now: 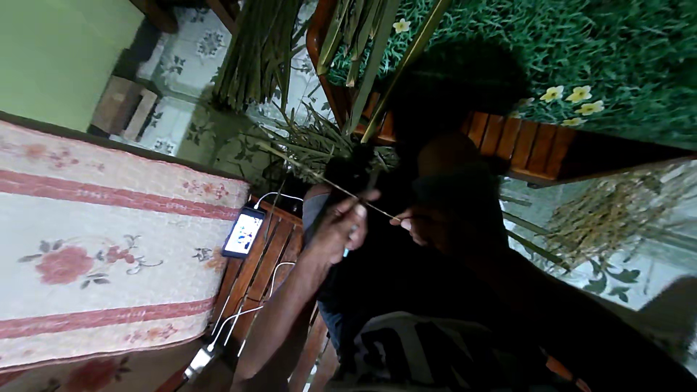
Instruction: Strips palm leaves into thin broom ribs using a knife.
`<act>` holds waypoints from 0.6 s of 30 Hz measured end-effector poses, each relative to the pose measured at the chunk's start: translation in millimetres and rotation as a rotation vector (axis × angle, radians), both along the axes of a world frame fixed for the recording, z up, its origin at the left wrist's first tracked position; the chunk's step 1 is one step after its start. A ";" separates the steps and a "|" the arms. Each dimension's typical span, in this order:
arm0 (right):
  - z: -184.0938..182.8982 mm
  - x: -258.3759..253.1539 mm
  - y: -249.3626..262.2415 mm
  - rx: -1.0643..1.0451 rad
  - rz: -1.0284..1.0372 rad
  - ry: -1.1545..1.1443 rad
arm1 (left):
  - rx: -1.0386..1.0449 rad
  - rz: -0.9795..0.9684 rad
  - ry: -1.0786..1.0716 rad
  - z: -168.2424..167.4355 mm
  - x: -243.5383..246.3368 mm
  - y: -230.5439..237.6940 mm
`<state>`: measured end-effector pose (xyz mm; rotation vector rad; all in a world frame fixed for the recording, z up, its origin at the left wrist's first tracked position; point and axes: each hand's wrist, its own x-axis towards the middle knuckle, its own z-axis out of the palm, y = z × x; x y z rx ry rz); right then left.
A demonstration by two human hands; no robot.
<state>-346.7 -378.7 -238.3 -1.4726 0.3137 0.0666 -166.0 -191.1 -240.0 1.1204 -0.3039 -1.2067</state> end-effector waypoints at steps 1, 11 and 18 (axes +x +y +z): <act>2.1 -0.8 -1.2 -0.007 0.001 0.009 | 0.015 0.046 -0.018 1.9 4.0 -0.4; -3.0 -5.3 0.1 -0.023 -0.077 0.076 | -0.060 0.196 -0.068 -10.7 24.4 8.7; -1.7 -5.0 5.6 -0.175 -0.046 0.000 | 0.017 0.044 -0.030 -4.6 -10.2 -11.9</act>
